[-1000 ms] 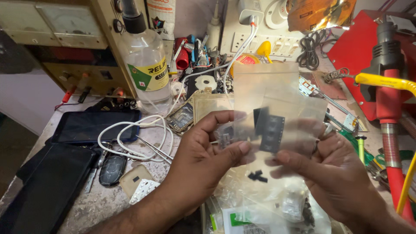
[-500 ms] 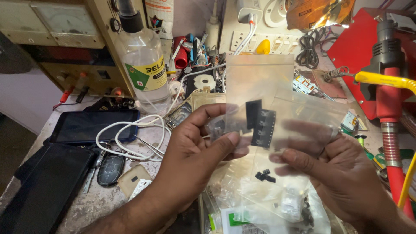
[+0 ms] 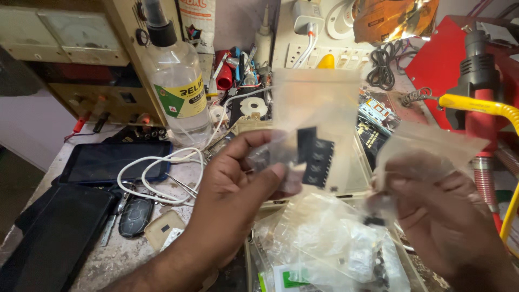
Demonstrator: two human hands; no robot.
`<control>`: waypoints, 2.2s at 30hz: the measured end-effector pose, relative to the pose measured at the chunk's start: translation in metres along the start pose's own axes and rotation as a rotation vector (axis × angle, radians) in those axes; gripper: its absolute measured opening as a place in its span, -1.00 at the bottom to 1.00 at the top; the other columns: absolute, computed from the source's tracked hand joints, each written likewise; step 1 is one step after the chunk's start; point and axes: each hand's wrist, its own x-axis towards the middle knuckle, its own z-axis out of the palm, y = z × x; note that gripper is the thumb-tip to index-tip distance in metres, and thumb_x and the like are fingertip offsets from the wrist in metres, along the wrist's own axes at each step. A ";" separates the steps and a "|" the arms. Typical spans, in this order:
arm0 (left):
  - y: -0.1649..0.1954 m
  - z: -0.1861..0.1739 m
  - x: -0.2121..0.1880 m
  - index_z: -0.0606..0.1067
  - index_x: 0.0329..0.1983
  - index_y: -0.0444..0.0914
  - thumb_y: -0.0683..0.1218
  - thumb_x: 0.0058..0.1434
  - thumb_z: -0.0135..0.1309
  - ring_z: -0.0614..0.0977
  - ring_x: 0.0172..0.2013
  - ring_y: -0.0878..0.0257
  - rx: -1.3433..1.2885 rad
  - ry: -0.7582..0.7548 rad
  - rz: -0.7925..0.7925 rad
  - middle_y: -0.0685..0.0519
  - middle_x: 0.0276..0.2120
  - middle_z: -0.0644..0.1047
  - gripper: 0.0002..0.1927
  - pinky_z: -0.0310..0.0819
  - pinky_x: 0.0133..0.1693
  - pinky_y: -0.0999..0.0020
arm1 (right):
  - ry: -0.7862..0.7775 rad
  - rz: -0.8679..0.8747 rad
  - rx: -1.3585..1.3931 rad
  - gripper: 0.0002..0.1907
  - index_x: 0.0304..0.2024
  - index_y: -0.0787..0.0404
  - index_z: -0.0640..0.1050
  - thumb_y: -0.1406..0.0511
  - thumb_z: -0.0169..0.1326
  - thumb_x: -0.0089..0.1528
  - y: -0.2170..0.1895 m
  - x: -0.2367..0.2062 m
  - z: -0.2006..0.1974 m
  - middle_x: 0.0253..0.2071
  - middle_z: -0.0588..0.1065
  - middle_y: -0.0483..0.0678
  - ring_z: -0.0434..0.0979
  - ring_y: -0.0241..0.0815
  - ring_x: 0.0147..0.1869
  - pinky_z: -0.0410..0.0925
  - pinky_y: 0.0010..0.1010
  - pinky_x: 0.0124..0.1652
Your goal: The person selects a small black electronic component from a plastic bag and places it onto a green circuit board. They then use a soldering iron and tweezers to solder the component onto the board, applying flux and making precise connections.
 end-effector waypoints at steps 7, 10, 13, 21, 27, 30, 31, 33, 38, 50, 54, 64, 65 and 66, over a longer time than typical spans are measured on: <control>-0.011 0.004 -0.001 0.35 0.27 -0.37 -0.28 0.29 0.06 0.69 -0.12 0.28 0.018 -0.146 0.046 -0.06 -0.06 0.58 -0.54 0.69 -0.03 0.31 | 0.187 0.145 -0.142 -0.73 0.02 0.41 0.57 0.56 0.06 0.27 0.005 -0.002 0.003 0.11 0.64 0.20 0.60 -0.09 -0.02 0.43 -0.20 -0.08; -0.012 0.005 -0.005 0.35 0.28 -0.37 -0.26 0.31 0.06 0.69 -0.07 0.28 0.058 -0.198 0.003 -0.06 -0.06 0.58 -0.54 0.68 0.00 0.33 | 0.181 0.135 -0.301 -0.69 0.00 0.44 0.60 0.59 0.05 0.21 0.013 0.000 0.006 -0.03 0.61 0.18 0.61 -0.10 0.04 0.41 -0.23 0.06; -0.010 0.005 -0.006 0.39 0.28 -0.42 -0.19 0.36 0.02 0.68 -0.08 0.30 0.021 -0.151 -0.056 -0.10 -0.06 0.59 -0.57 0.67 0.01 0.37 | 0.157 0.039 -0.313 -0.67 0.01 0.44 0.57 0.60 0.01 0.20 0.010 0.003 0.003 0.02 0.61 0.17 0.59 -0.08 0.16 0.39 -0.22 0.22; 0.003 0.005 -0.005 0.27 0.50 -0.30 -0.25 0.39 -0.06 0.51 -0.30 0.48 0.201 -0.230 0.164 0.01 0.25 0.53 -0.42 0.45 -0.27 0.55 | 0.359 -0.113 -0.278 -0.55 0.14 0.27 0.51 0.56 0.03 0.19 -0.016 0.002 -0.021 0.00 0.57 -0.01 0.57 -0.14 0.11 0.42 -0.20 0.06; 0.020 0.002 -0.009 0.03 0.60 -0.11 -0.27 0.37 -0.10 0.40 -0.53 0.51 0.312 -0.385 -0.039 -0.06 0.04 0.63 -0.26 0.30 -0.49 0.53 | 0.295 0.103 -0.888 -0.73 0.04 0.43 0.47 0.49 0.07 0.28 -0.037 -0.026 -0.082 -0.18 0.54 0.28 0.57 0.08 -0.17 0.38 -0.06 -0.20; 0.020 0.001 -0.012 0.22 0.49 -0.11 -0.18 0.21 0.00 0.59 -0.60 0.27 1.001 -0.542 0.002 0.05 -0.22 0.69 -0.28 0.48 -0.46 0.39 | 0.212 0.007 -0.537 -0.71 0.03 0.39 0.47 0.44 0.14 0.26 -0.027 -0.045 -0.098 -0.14 0.58 0.16 0.66 -0.01 -0.02 0.51 -0.17 -0.03; 0.017 0.002 -0.012 0.28 0.40 -0.16 -0.17 0.20 0.03 0.61 -0.47 0.17 1.141 -0.539 0.253 0.03 -0.22 0.67 -0.36 0.49 -0.35 0.28 | 0.211 0.028 -0.580 -0.68 0.04 0.39 0.50 0.43 0.15 0.23 -0.023 -0.050 -0.097 -0.15 0.62 0.16 0.68 -0.02 -0.05 0.53 -0.20 -0.06; 0.008 0.007 -0.012 0.41 0.22 -0.27 -0.15 0.19 0.09 0.65 -0.20 -0.04 1.381 -0.530 0.774 -0.01 -0.21 0.61 -0.51 0.50 -0.14 0.05 | 0.216 0.073 -0.669 -0.63 0.06 0.40 0.56 0.41 0.17 0.19 -0.020 -0.058 -0.085 -0.17 0.69 0.17 0.72 -0.04 -0.11 0.56 -0.24 -0.12; 0.006 0.005 -0.013 0.47 0.20 -0.22 -0.13 0.35 0.01 0.69 -0.19 0.01 1.122 -0.201 0.344 -0.06 -0.17 0.63 -0.64 0.56 -0.15 0.16 | 0.098 0.448 -0.702 -0.67 -0.02 0.41 0.62 0.39 0.30 0.18 0.003 -0.051 -0.036 -0.20 0.65 0.15 0.61 -0.17 -0.18 0.51 -0.30 -0.25; -0.004 0.032 -0.005 0.53 -0.05 -0.47 -0.04 0.32 0.24 0.57 -0.29 0.26 0.653 -0.272 0.238 -0.20 -0.24 0.61 -0.63 0.54 -0.23 0.33 | 0.056 0.239 -0.683 -0.71 -0.05 0.39 0.67 0.33 0.28 0.23 -0.014 -0.010 -0.017 -0.26 0.67 0.10 0.70 -0.17 -0.27 0.54 -0.31 -0.28; -0.010 0.042 0.022 0.63 -0.05 -0.40 -0.03 0.33 0.16 0.64 -0.27 0.45 0.102 -0.234 0.102 0.05 -0.27 0.69 -0.67 0.55 -0.19 0.55 | -0.028 0.257 -0.694 -0.74 -0.11 0.41 0.66 0.36 0.33 0.21 -0.008 0.017 0.012 -0.33 0.71 0.08 0.69 -0.17 -0.27 0.54 -0.33 -0.25; 0.001 0.015 0.034 0.63 -0.28 -0.38 -0.21 0.14 0.33 0.66 -0.39 0.44 0.271 -0.117 0.145 0.07 -0.42 0.67 -0.85 0.63 -0.29 0.51 | -0.290 -0.596 -1.040 -0.57 -0.06 0.18 0.49 0.29 0.34 0.07 -0.042 0.048 0.066 0.12 0.50 -0.04 0.51 -0.22 0.29 0.47 -0.44 0.17; 0.002 0.013 0.034 0.62 -0.27 -0.37 -0.20 0.15 0.30 0.70 -0.35 0.43 0.214 -0.150 0.140 0.07 -0.40 0.68 -0.86 0.68 -0.24 0.49 | -0.326 -0.612 -1.134 -0.57 -0.07 0.17 0.53 0.26 0.37 0.05 -0.044 0.047 0.068 0.14 0.50 -0.02 0.52 -0.19 0.27 0.47 -0.44 0.13; 0.004 0.011 0.033 0.61 -0.25 -0.37 -0.20 0.17 0.27 0.75 -0.31 0.41 0.158 -0.183 0.134 0.08 -0.38 0.69 -0.86 0.73 -0.18 0.48 | -0.361 -0.628 -1.228 -0.56 -0.08 0.16 0.57 0.22 0.39 0.03 -0.044 0.049 0.068 0.17 0.50 0.00 0.53 -0.17 0.25 0.48 -0.45 0.09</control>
